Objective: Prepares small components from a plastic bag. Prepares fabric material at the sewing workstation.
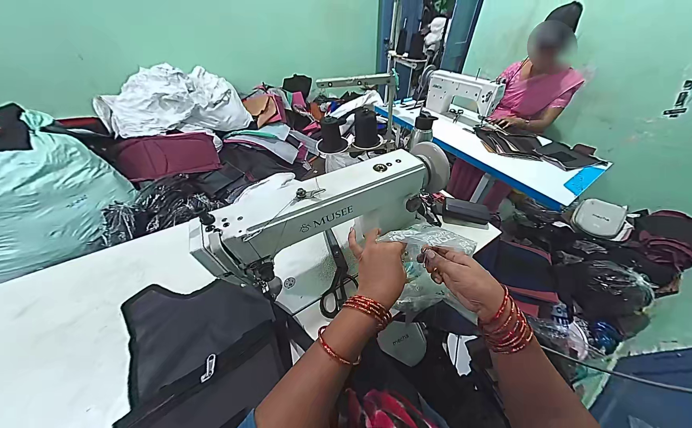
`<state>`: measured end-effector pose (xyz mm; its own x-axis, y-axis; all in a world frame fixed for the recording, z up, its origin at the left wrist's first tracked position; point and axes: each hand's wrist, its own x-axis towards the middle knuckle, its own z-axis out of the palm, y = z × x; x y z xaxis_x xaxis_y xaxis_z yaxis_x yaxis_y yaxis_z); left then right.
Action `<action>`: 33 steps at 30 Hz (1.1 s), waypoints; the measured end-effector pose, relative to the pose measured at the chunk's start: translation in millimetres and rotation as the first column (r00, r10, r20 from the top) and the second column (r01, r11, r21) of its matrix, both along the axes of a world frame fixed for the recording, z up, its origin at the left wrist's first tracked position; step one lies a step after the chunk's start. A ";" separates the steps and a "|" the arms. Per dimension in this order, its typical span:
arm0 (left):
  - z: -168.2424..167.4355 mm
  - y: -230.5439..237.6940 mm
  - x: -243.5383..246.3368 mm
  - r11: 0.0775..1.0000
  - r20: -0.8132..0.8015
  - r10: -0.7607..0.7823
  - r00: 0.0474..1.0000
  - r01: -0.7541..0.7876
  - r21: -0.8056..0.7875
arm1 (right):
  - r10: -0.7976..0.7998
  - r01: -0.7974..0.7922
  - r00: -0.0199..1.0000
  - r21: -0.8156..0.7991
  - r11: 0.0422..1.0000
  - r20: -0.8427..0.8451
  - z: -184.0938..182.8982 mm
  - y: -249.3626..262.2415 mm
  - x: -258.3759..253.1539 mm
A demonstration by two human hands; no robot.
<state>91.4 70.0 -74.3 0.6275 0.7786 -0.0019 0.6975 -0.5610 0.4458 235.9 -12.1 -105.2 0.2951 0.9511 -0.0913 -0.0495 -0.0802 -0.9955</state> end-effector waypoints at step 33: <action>-51.3 -8.7 -45.5 0.889 0.587 0.146 0.796 0.155 -0.431 | 0.092 0.040 0.734 -0.177 0.983 0.673 -42.9 -14.3 27.7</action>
<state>46.0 61.3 -125.6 0.6211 0.7830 0.0319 0.2079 -0.2039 0.9567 263.6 -26.4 -148.1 0.3162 0.9480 -0.0359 0.6351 -0.2396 -0.7344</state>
